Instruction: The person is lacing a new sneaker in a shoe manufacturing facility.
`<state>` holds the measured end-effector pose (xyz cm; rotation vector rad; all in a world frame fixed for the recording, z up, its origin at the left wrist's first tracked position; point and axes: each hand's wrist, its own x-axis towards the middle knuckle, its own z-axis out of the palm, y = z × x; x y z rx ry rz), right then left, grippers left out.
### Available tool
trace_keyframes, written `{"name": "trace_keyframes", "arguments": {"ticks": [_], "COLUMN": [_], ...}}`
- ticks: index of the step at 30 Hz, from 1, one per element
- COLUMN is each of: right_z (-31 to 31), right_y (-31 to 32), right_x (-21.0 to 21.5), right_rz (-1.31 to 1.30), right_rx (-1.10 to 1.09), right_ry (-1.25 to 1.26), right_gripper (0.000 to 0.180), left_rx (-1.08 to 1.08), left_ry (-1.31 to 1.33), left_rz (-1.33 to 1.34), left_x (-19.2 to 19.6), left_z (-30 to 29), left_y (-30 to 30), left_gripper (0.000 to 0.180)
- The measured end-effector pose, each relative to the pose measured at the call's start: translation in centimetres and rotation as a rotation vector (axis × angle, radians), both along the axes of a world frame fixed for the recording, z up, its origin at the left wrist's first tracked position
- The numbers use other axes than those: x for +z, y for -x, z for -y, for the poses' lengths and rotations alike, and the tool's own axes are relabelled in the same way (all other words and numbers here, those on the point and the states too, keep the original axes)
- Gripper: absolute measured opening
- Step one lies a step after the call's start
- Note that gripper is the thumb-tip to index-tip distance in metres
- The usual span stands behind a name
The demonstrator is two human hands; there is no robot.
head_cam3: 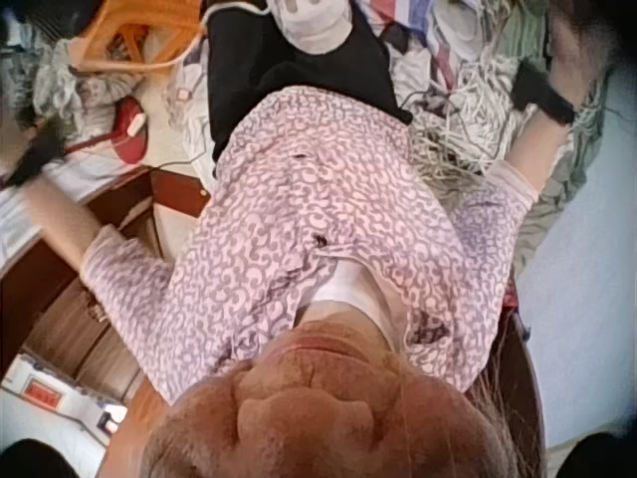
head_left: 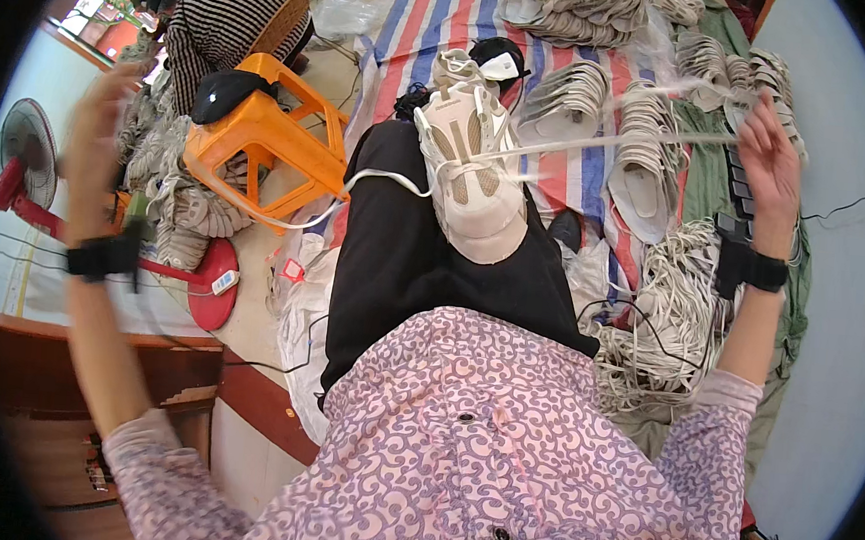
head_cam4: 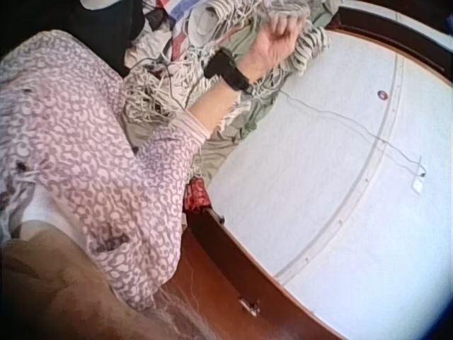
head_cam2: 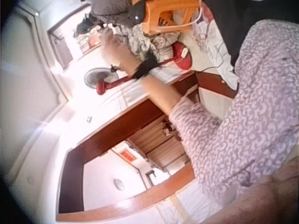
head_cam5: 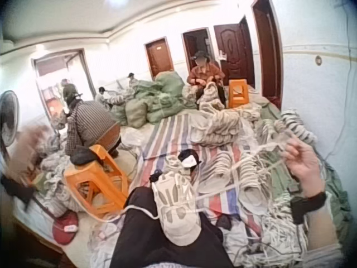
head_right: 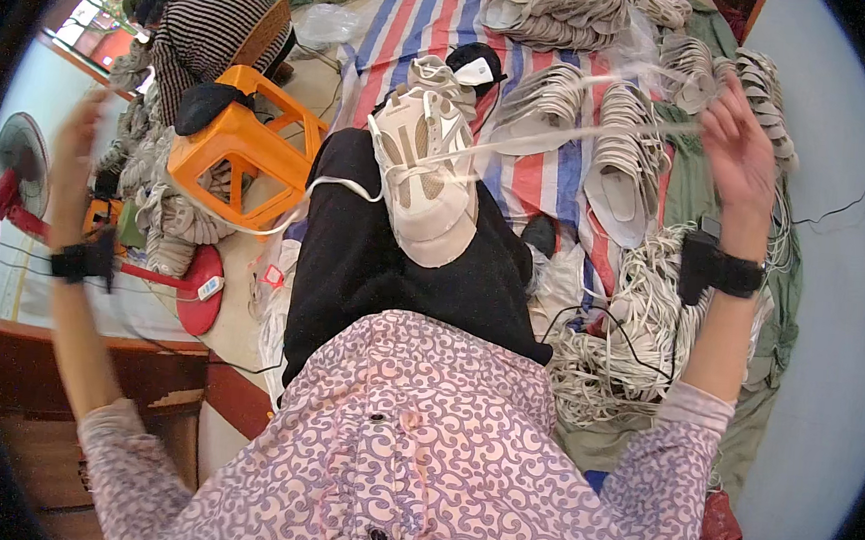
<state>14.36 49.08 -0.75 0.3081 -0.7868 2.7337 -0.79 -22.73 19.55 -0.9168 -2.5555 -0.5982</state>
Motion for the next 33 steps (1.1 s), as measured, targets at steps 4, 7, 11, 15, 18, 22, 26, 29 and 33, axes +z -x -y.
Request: {"name": "trace_keyframes", "arguments": {"ticks": [4, 7, 11, 15, 18, 22, 26, 29, 33], "right_z": [-14.6, -21.3, -22.4, -27.6, -29.2, -22.5, -7.6, 1.5, 12.1], "right_y": [-8.8, -21.1, -33.4, -43.5, -44.0, -35.1, -15.9, -7.2, 0.6], "right_x": [-9.0, -12.5, -15.4, -14.5, -12.6, -16.3, -14.4, -13.7, -10.8], "right_rz": [0.371, 0.591, 0.89, 0.883, 1.171, 1.368, 1.245, 1.052, 0.789], "right_rx": [-0.386, -0.636, -0.834, -0.752, -0.951, -0.76, -0.488, -0.315, -0.066], "right_ry": [-0.015, -0.126, -0.599, -1.143, -0.269, -0.967, -1.036, -0.935, -0.81], "right_gripper": [0.036, 0.04, 0.06, 0.053, 0.025, 0.013, 0.014, 0.017, 0.013], "left_rx": [0.003, -0.072, -0.027, -0.013, -0.014, 0.061, 0.056, -0.004, 0.073], "left_ry": [-0.479, -0.562, -0.473, -0.574, -0.618, -0.609, -0.632, -0.622, -0.635], "left_rz": [0.725, 0.99, 1.085, 1.276, 1.286, 1.323, 1.323, 1.37, 1.434], "left_x": [-17.6, -23.4, -25.6, -26.9, -27.0, -26.1, -26.3, -26.7, -26.5], "left_z": [-17.8, -23.8, -23.3, -24.4, -24.5, -24.9, -24.0, -24.3, -24.3], "left_y": [0.1, -2.0, -4.0, -4.9, -5.1, -5.7, -5.7, -5.0, -4.6], "left_gripper": [0.025, 0.027, 0.03, 0.03, 0.029, 0.027, 0.026, 0.026, 0.027]}}
